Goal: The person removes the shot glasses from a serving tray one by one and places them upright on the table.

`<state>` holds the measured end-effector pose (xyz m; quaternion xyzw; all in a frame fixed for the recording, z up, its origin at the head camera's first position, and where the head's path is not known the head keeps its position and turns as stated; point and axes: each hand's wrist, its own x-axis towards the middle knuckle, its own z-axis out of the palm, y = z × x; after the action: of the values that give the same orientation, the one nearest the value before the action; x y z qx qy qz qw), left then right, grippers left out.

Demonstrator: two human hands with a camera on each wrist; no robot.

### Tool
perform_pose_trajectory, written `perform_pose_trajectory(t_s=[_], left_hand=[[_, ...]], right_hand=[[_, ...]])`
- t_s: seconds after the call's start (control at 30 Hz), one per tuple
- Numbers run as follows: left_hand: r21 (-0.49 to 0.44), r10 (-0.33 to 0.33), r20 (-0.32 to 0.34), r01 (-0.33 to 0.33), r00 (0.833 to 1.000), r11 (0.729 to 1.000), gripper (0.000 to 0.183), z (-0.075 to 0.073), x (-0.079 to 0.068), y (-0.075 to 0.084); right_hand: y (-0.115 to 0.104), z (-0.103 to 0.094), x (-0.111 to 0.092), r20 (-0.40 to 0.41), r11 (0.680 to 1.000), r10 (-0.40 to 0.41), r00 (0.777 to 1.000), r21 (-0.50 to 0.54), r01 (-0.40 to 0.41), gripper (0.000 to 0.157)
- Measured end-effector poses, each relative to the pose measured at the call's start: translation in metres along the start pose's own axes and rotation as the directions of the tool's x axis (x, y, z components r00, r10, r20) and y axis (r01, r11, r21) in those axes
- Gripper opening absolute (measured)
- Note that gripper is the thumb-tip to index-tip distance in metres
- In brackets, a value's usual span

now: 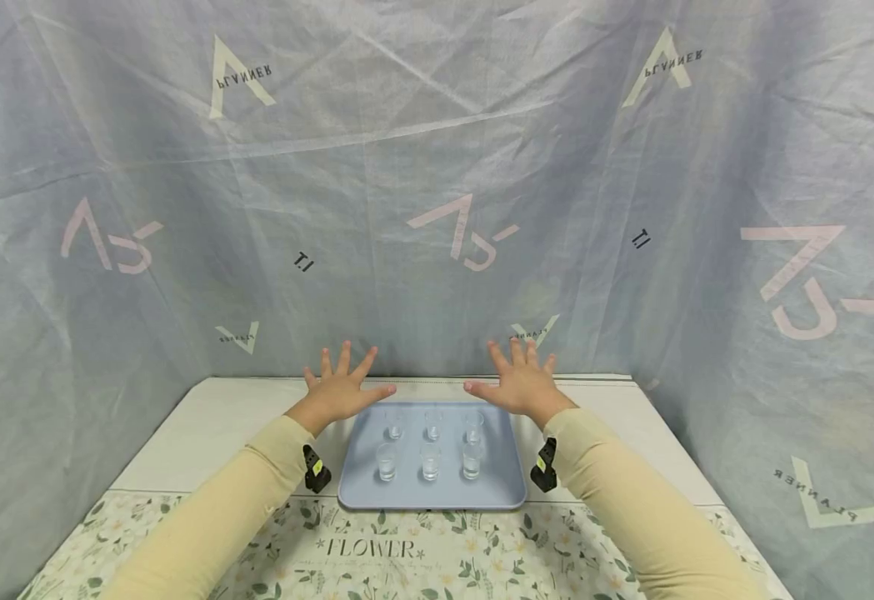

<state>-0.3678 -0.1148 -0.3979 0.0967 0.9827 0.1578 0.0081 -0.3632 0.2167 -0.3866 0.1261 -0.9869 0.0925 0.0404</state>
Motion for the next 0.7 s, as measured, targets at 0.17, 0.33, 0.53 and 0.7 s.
perform_pose_trajectory(t_s=[0.17, 0.33, 0.53, 0.7], left_hand=[[-0.014, -0.007, 0.001, 0.007, 1.0, 1.0, 0.099, 0.004, 0.002, -0.005], [-0.028, -0.025, -0.007, 0.024, 1.0, 0.999, 0.1, 0.018, 0.007, -0.015], [-0.106, 0.011, -0.069, -0.018, 0.998, 0.994, 0.095, 0.031, 0.001, -0.027], [-0.112, 0.003, -0.095, -0.013, 0.995, 0.994, 0.096, 0.047, -0.012, -0.034]], right_hand=[[0.001, 0.008, 0.004, -0.039, 0.999, -0.032, 0.999, 0.039, 0.034, 0.1], [0.003, 0.025, 0.009, -0.111, 0.977, -0.074, 0.991, 0.193, 0.094, 0.1], [0.004, 0.048, 0.009, -0.187, 0.882, -0.044, 0.981, 0.453, 0.126, 0.097], [0.008, 0.067, 0.002, -0.228, 0.745, 0.012, 0.974, 0.652, 0.143, 0.093]])
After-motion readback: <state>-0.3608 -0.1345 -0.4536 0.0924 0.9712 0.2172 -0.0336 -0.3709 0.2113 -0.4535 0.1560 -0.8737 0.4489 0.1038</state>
